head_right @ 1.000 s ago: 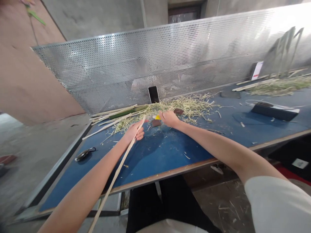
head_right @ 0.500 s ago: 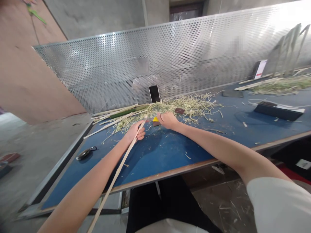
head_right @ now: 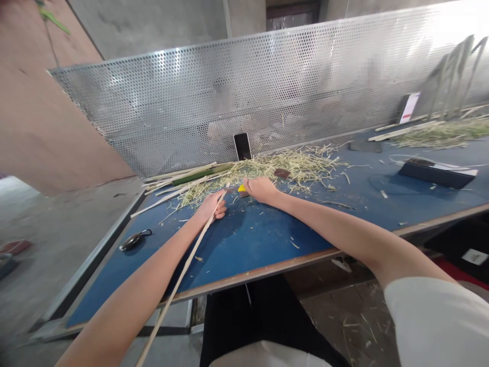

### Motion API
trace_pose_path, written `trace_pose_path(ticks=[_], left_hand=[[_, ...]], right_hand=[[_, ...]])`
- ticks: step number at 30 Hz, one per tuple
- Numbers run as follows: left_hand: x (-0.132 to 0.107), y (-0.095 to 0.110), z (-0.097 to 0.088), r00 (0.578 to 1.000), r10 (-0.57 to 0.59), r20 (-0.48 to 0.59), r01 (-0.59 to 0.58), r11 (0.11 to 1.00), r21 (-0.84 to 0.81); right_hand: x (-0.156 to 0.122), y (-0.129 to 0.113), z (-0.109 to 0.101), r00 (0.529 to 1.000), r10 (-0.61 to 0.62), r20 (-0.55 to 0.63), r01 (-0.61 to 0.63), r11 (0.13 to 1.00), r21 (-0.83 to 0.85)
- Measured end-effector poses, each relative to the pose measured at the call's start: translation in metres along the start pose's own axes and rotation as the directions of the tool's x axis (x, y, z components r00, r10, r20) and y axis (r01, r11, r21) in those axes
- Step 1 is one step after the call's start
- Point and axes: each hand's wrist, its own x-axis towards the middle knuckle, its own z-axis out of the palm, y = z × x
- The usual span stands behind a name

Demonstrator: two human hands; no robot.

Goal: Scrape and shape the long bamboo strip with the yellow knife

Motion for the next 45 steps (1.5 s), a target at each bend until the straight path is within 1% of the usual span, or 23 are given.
trace_pose_path(ticks=[2, 3, 6, 8, 11, 14, 17, 19, 22, 25, 29, 32, 37, 42, 45], left_hand=[[-0.002, 0.002, 0.0, 1.0, -0.013, -0.005, 0.013, 1.0, 0.017], [-0.004, 0.002, 0.002, 1.0, -0.023, 0.01, 0.022, 0.999, 0.035], [-0.013, 0.004, 0.009, 0.994, -0.026, 0.107, 0.014, 0.994, 0.112], [-0.019, 0.003, 0.015, 0.988, 0.004, 0.153, -0.027, 0.989, 0.145], [-0.02, -0.001, 0.02, 0.99, 0.032, 0.14, -0.056, 0.984, 0.168], [-0.016, -0.005, 0.018, 0.996, 0.038, 0.077, -0.052, 0.982, 0.179], [-0.011, -0.005, 0.012, 0.997, 0.081, 0.01, -0.082, 0.978, 0.192], [-0.011, -0.002, 0.009, 0.992, 0.123, -0.017, -0.116, 0.966, 0.232], [-0.013, 0.003, 0.004, 0.983, 0.181, -0.042, -0.155, 0.924, 0.35], [-0.014, 0.005, 0.0, 0.977, 0.206, -0.052, -0.166, 0.892, 0.422], [-0.011, 0.004, -0.002, 0.977, 0.203, -0.059, -0.157, 0.882, 0.444], [-0.009, 0.003, -0.001, 0.979, 0.188, -0.081, -0.139, 0.9, 0.412], [-0.008, 0.004, -0.001, 0.98, 0.157, -0.124, -0.124, 0.962, 0.242], [-0.008, 0.001, 0.001, 0.987, 0.132, -0.096, -0.114, 0.978, 0.175], [-0.01, -0.001, 0.003, 0.992, 0.109, -0.058, -0.099, 0.982, 0.16]], right_hand=[[0.004, 0.004, 0.0, 0.998, 0.065, 0.018, -0.066, 0.996, 0.059], [0.005, 0.008, 0.0, 0.993, 0.112, 0.029, -0.114, 0.989, 0.09], [0.007, 0.027, -0.003, 0.971, 0.238, 0.038, -0.241, 0.961, 0.134], [0.006, 0.039, -0.004, 0.958, 0.286, 0.022, -0.286, 0.948, 0.138], [0.003, 0.046, -0.008, 0.947, 0.322, -0.012, -0.317, 0.937, 0.15], [0.0, 0.037, -0.013, 0.954, 0.286, -0.091, -0.27, 0.95, 0.155], [-0.005, 0.021, -0.018, 0.971, 0.199, -0.136, -0.182, 0.975, 0.13], [-0.009, 0.011, -0.019, 0.988, 0.109, -0.111, -0.101, 0.992, 0.077], [-0.014, -0.001, -0.018, 0.999, 0.0, -0.05, 0.001, 1.0, 0.013], [-0.015, -0.008, -0.013, 0.999, -0.039, -0.012, 0.039, 0.999, 0.008], [-0.014, -0.009, -0.008, 0.997, -0.073, -0.006, 0.073, 0.997, -0.012], [-0.013, -0.007, -0.008, 0.999, -0.053, 0.004, 0.053, 0.999, -0.004], [-0.014, -0.007, -0.008, 0.999, -0.048, -0.002, 0.048, 0.999, 0.023], [-0.014, -0.014, -0.006, 0.996, -0.092, 0.021, 0.093, 0.995, -0.021], [-0.014, -0.017, -0.007, 0.997, -0.074, 0.012, 0.074, 0.997, -0.015]])
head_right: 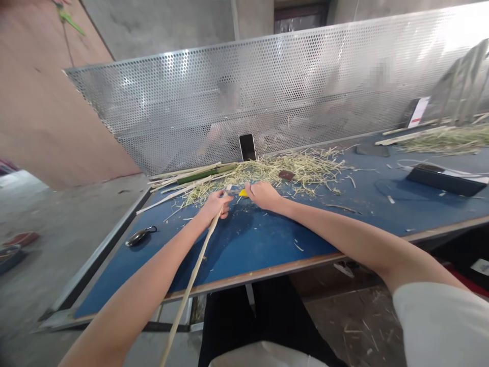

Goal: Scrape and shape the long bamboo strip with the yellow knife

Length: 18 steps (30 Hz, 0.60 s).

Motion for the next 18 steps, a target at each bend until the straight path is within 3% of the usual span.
trace_pose_path(ticks=[8, 18], left_hand=[[-0.01, 0.005, 0.007, 0.998, 0.001, 0.069, -0.001, 1.0, 0.002], [0.003, 0.004, 0.0, 0.986, -0.057, 0.156, 0.067, 0.996, -0.063]], right_hand=[[-0.002, 0.003, -0.011, 0.999, 0.022, 0.025, -0.021, 0.998, -0.061], [0.006, 0.002, -0.015, 0.988, 0.133, -0.082, -0.136, 0.99, -0.033]])
